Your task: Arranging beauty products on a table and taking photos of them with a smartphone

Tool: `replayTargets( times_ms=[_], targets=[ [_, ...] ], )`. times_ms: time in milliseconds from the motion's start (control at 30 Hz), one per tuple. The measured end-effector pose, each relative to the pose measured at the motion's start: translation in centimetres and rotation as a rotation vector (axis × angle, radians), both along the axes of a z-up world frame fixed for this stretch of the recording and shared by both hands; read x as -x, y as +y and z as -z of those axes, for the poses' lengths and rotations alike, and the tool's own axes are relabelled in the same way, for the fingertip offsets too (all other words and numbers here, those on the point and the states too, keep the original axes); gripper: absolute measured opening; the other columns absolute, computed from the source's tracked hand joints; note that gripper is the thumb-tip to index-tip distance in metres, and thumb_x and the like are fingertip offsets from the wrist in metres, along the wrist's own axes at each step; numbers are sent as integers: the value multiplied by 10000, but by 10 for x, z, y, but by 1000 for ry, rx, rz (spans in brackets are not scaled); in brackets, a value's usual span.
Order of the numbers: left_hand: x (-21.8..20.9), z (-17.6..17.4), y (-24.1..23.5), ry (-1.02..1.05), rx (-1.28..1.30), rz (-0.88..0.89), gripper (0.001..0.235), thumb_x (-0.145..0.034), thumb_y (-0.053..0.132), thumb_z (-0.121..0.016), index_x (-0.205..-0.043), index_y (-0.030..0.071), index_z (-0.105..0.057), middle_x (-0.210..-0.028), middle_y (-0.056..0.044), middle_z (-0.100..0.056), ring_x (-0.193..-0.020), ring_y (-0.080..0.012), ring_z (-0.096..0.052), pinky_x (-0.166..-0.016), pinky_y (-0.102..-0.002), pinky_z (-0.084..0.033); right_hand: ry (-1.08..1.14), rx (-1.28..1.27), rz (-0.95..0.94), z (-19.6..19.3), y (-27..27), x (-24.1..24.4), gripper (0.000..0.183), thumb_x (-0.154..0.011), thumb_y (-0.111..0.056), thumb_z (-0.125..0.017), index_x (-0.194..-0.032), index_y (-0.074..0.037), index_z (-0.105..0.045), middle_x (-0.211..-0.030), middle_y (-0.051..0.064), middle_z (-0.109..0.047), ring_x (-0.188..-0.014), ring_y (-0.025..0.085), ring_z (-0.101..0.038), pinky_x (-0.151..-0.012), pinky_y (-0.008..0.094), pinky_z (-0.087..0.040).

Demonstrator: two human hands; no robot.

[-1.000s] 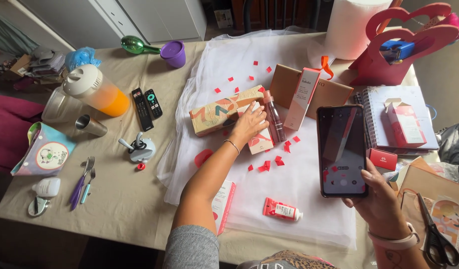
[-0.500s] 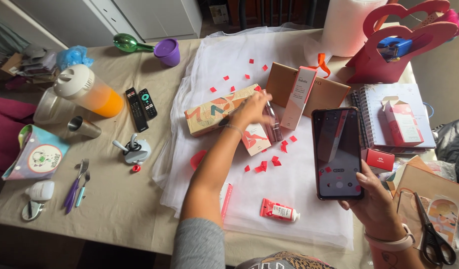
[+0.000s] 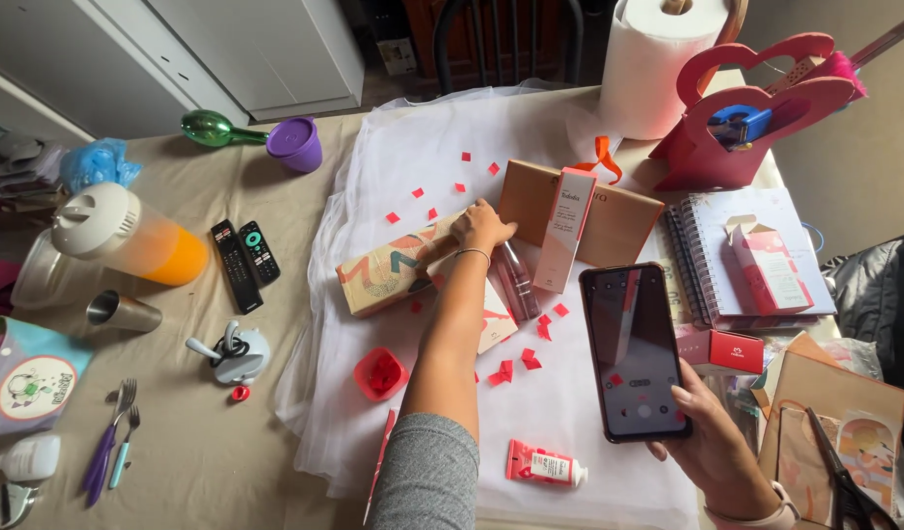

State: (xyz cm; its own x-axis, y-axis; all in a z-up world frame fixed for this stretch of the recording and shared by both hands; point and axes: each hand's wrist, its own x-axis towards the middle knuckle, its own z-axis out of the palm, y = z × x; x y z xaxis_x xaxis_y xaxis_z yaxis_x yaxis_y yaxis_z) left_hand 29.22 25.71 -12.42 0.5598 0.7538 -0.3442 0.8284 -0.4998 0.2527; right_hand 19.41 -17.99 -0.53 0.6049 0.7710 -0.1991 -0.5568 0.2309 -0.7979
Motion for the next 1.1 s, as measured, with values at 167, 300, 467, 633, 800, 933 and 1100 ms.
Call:
replayTargets(
  times_ms=[167,300,467,633,800,933,1100],
  targets=[
    [8,-43,-10,26,105,7,568,-728,284,-700,-1265,106,-649,-1288,-119,-683,-1153,-324,-691,-918,-417,-580,13,26,-14,4,-1,-2,600,-897,-312,-637,-1388,-4,-481,-891,214,-670,-544,202,-567,-354,273,-394],
    [-13,0,7,8,148,29,641,-619,413,-789,-1179,119,-683,-1216,-159,-673,-1000,-283,-734,-783,-359,-619,-7,-21,-31,0,-2,-2,601,-925,-308,-613,-1418,-1,-460,-868,188,-658,-545,183,-555,-379,271,-410],
    [-5,-12,2,-27,142,161,429,-592,423,-823,-904,164,-681,-966,-54,-711,-928,-260,-710,-746,-334,-561,47,35,4,40,0,-11,428,-1076,-446,-406,-1188,-62,-557,-779,174,-652,-455,209,-524,-345,318,-420],
    [13,-17,-8,-152,112,277,453,-685,461,-785,-905,86,-656,-965,-138,-745,-1045,-315,-660,-841,-395,-531,193,342,105,126,-7,-14,511,-1059,-531,-436,-1336,-135,-603,-1103,164,-735,-843,276,-703,-400,347,-518],
    [46,-61,-24,-479,167,321,320,-789,435,-755,-785,171,-574,-819,-36,-728,-883,-267,-691,-802,-389,-502,243,591,130,146,-2,-10,534,-1079,-463,-412,-1369,-30,-530,-1298,238,-622,-1150,394,-631,-717,449,-575],
    [57,-99,-16,-468,110,362,359,-768,490,-766,-748,208,-545,-780,17,-715,-847,-242,-699,-781,-372,-501,313,568,138,137,8,-7,571,-1059,-457,-439,-1455,-48,-475,-1352,215,-611,-1228,371,-587,-819,547,-562],
    [115,-155,10,-710,63,403,596,-790,505,-813,-1182,79,-669,-1015,-178,-774,-1053,-384,-731,-939,-496,-596,-839,1429,-455,99,-4,-25,888,-892,-799,-430,-970,-1,-810,-650,238,-786,-860,454,-796,-848,583,-570]
  ],
)
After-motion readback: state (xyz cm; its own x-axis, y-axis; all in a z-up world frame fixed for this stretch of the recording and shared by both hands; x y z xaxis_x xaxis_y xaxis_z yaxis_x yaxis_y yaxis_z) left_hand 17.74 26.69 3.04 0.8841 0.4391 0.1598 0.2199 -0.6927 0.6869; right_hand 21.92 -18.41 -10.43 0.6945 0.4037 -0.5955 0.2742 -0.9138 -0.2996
